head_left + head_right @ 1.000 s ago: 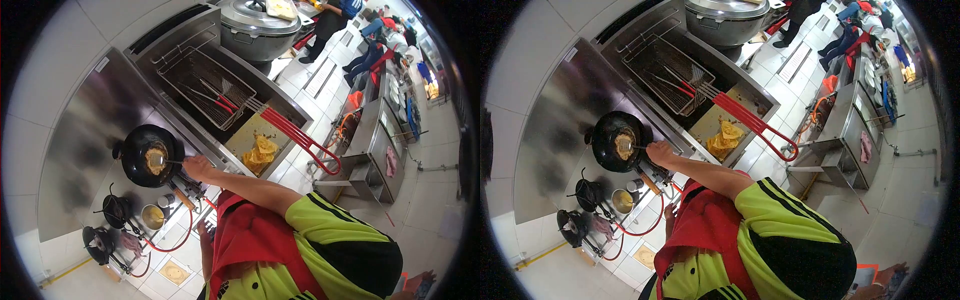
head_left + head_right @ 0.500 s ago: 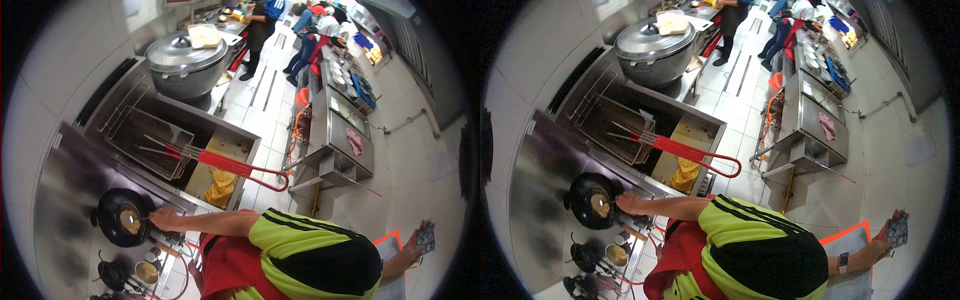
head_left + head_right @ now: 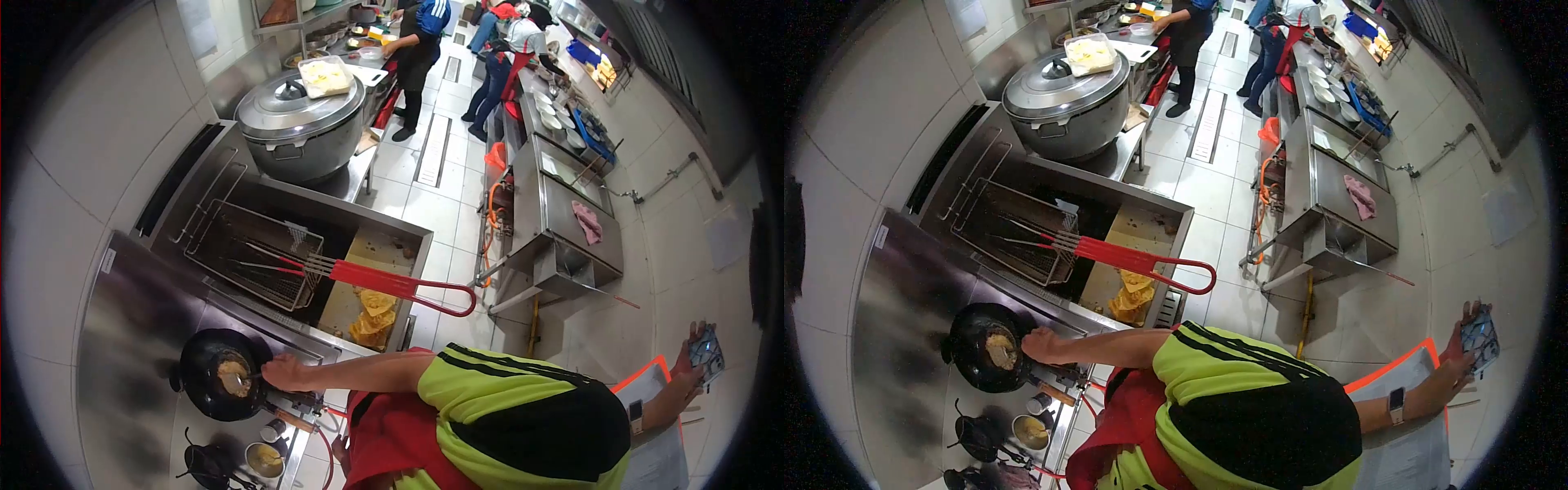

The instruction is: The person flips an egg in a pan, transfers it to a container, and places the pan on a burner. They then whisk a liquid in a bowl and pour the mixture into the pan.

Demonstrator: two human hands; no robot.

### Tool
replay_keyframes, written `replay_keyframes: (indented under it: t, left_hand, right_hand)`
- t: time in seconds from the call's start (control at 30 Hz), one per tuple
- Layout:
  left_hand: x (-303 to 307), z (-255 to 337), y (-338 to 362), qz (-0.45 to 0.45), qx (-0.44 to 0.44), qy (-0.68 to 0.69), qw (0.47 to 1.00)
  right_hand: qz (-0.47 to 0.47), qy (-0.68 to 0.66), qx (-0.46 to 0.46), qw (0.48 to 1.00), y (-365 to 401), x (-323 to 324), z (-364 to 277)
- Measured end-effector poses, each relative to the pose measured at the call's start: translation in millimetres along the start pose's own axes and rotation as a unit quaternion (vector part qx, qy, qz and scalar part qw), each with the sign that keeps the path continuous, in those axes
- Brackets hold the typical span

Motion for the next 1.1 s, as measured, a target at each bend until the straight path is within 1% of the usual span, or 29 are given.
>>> replay_keyframes:
  t: [0.07,0.1,0.13,0.17,0.2,0.23,0.33,0.37,0.47,0.5,0.53,0.6,0.7,0.77,0.8,0.83,0.9,0.93,1.0,1.03,1.1]
  left_hand:
    - [4,0,0,0.001,0.0,0.0,1.0]
    - [3,4,2,0.002,0.001,0.001,1.0]
    - [3,5,2,0.002,0.002,-0.001,1.0]
    - [2,6,3,0.002,0.005,-0.002,1.0]
    - [2,7,4,0.002,0.004,-0.001,1.0]
    - [4,7,4,0.002,0.007,-0.002,1.0]
    - [4,7,3,0.001,0.008,-0.002,1.0]
    - [4,7,3,0.0,0.009,-0.001,1.0]
    - [5,7,1,-0.001,0.011,0.001,1.0]
    - [4,8,2,0.0,0.011,0.001,1.0]
    - [5,8,1,0.001,0.01,0.002,1.0]
    - [6,7,2,0.001,0.011,0.002,1.0]
    - [7,5,4,-0.001,0.012,-0.001,1.0]
    - [8,4,3,-0.001,0.013,-0.003,1.0]
    - [7,3,2,0.0,0.013,-0.002,1.0]
    - [7,2,2,-0.001,0.012,-0.003,1.0]
    - [7,3,1,-0.001,0.013,-0.003,1.0]
    - [5,2,2,0.0,0.01,-0.001,1.0]
    - [1,5,4,-0.001,0.01,0.003,1.0]
    - [1,4,5,0.0,0.011,0.004,1.0]
    - [-1,7,4,0.002,0.011,0.007,1.0]
  right_hand:
    - [0.066,-0.02,-0.056,0.996,-3,2,1]
    - [0.065,0.007,-0.033,0.997,-17,-29,9]
    - [0.066,0.005,-0.03,0.997,-34,-59,19]
    - [0.041,0.089,-0.036,0.995,-50,-88,28]
    - [0.014,0.173,-0.041,0.984,-58,-101,31]
    - [0.015,0.172,-0.041,0.984,-50,-83,26]
    - [-0.044,0.02,-0.119,0.992,-21,-31,19]
    - [-0.027,0.014,-0.113,0.993,-15,-23,17]
    - [0.088,0.067,-0.072,0.991,-18,-27,11]
    - [0.167,0.061,-0.087,0.98,-7,-14,3]
    - [0.175,0.048,-0.088,0.979,-4,-13,1]
    - [0.134,0.026,-0.063,0.989,-4,-19,-1]
    - [0.151,0.017,-0.032,0.988,-1,-32,-1]
    - [0.103,0.022,-0.06,0.993,7,-12,-6]
    - [0.056,0.028,-0.086,0.994,7,-13,-6]
    - [0.056,0.029,-0.085,0.994,8,-12,-5]
    - [0.096,0.023,-0.06,0.993,7,-8,-6]
    - [0.098,0.026,-0.056,0.993,6,-8,-6]
    - [0.087,-0.027,-0.09,0.992,6,-8,-7]
    - [0.09,-0.024,-0.084,0.992,4,-12,-7]
    - [0.032,-0.065,-0.092,0.993,3,-21,-3]
Point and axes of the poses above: each hand's wrist, its own y-axis away from the middle knuckle, its own x-axis out of the back of the hand, z = x × y, the point moved 2 cm from there along -y, towards the middle knuckle, and after that the axes turned 4 degrees about -z, right-handed, at the moved point
